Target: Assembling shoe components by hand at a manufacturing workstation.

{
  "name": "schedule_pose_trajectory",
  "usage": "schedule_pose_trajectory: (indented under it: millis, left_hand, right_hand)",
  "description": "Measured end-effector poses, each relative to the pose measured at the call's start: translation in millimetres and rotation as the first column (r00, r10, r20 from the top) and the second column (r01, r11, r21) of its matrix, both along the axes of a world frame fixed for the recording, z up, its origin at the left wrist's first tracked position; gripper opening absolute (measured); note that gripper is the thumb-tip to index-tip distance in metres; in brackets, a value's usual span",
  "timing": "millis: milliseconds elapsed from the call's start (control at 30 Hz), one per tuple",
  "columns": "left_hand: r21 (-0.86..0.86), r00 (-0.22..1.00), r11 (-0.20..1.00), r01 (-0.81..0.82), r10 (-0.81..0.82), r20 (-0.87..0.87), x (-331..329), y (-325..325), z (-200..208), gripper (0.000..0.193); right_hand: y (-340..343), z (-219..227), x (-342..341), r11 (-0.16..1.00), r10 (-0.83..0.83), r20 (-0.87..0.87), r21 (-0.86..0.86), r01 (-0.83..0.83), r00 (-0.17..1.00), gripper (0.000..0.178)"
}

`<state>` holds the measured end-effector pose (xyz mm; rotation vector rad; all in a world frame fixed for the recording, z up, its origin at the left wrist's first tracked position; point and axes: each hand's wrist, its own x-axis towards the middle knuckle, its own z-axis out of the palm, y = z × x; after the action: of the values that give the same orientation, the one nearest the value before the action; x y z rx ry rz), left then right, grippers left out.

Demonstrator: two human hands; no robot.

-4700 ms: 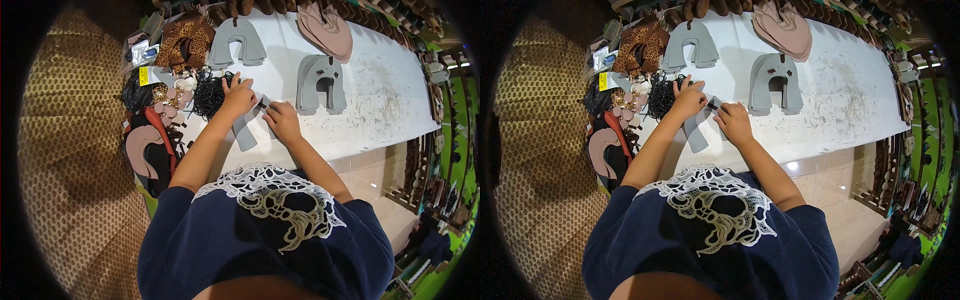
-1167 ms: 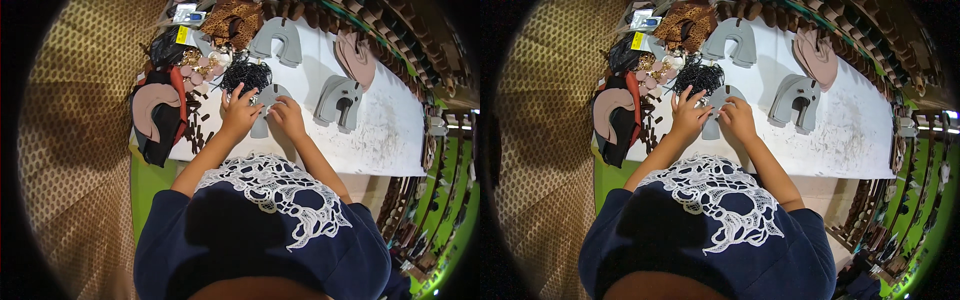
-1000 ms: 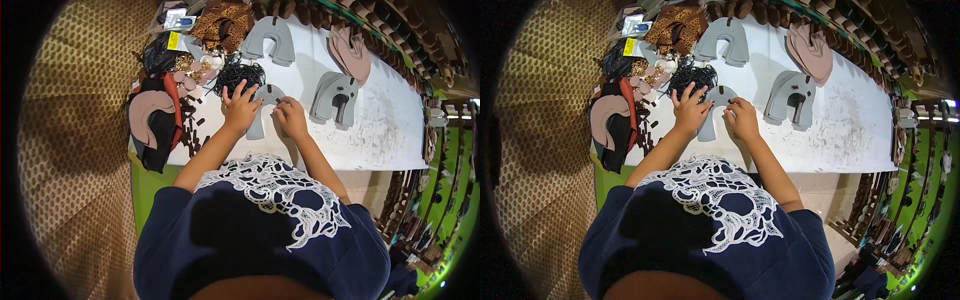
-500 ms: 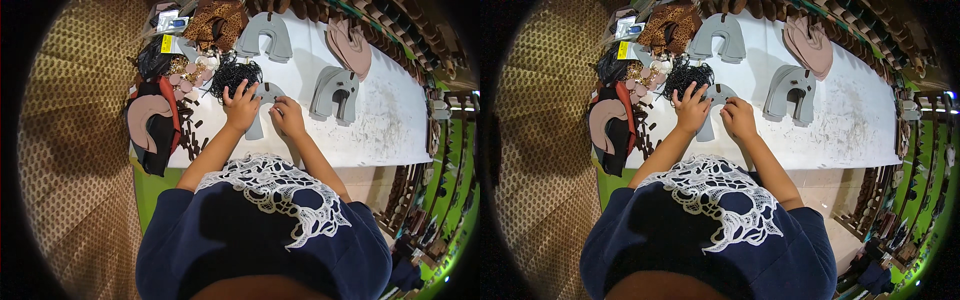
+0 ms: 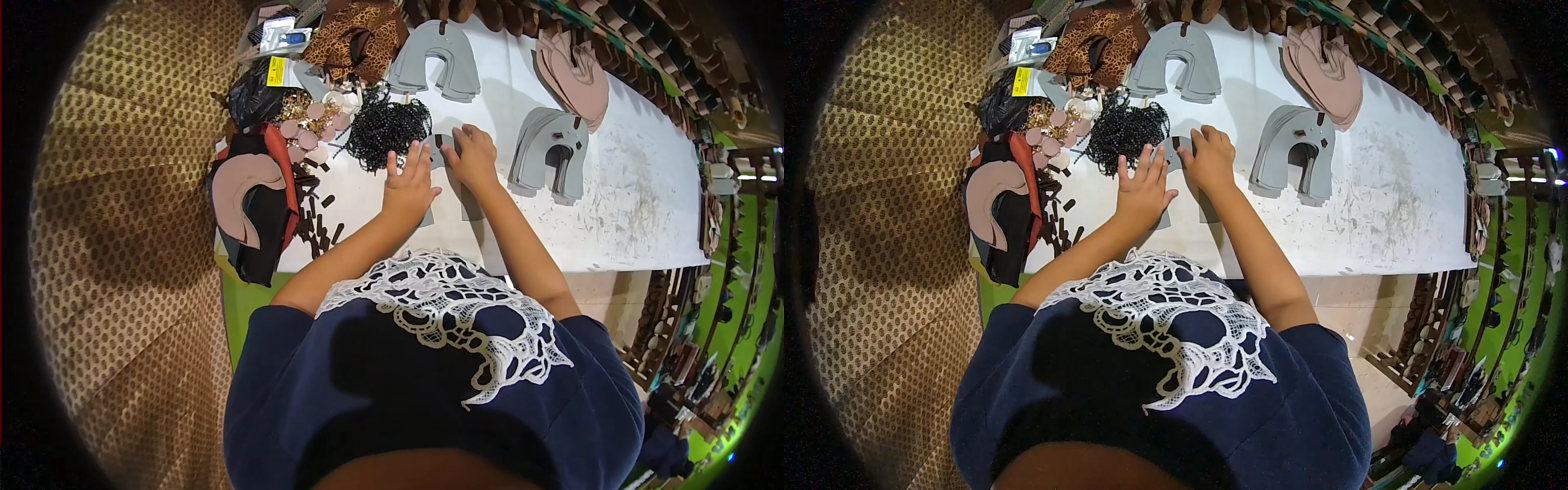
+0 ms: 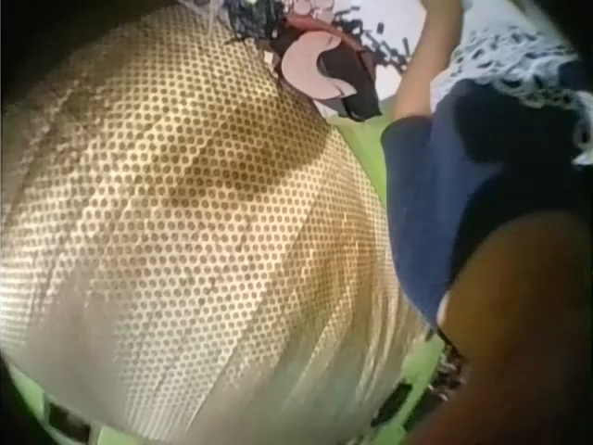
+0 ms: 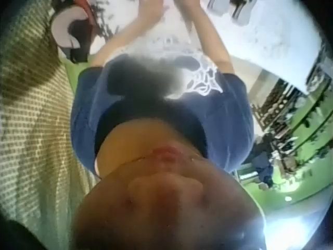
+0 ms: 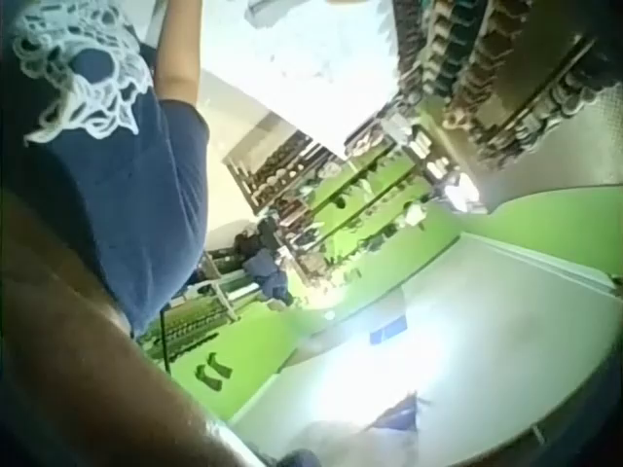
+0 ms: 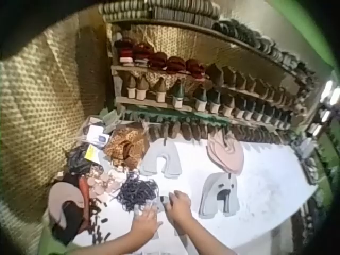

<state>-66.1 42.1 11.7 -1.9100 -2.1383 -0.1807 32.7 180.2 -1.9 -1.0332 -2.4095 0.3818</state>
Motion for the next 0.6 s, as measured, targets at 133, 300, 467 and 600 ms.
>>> schedule_pose_trajectory:
  millis: [133, 300, 467, 600]
  left_hand:
    - [-0.195, 0.994, 0.98, -0.044, 0.024, -0.106, 9.8, -0.1, 9.6, 0.068]
    - [-0.217, 0.983, 0.974, -0.065, 0.025, -0.182, 13.2, 1.6, 10.4, 0.073]
    - [-0.198, 0.976, 0.978, -0.071, 0.027, -0.215, 11.2, 0.4, 7.1, 0.077]
    - [-0.25, 0.961, 0.964, -0.09, 0.018, -0.275, 14.8, 5.5, 10.8, 0.08]
  right_hand:
    - [20.9, 8.7, -14.6, 0.98, 0.123, 0.149, -0.173, -0.097, 0.981, 0.04]
    - [37.1, 12.0, -19.7, 0.94, 0.285, 0.254, -0.261, -0.218, 0.924, 0.036]
    - [34.3, 17.4, -25.0, 0.905, 0.374, 0.331, -0.333, -0.264, 0.866, 0.035]
    - [34.9, 17.6, -29.1, 0.905, 0.323, 0.409, -0.398, -0.152, 0.853, 0.036]
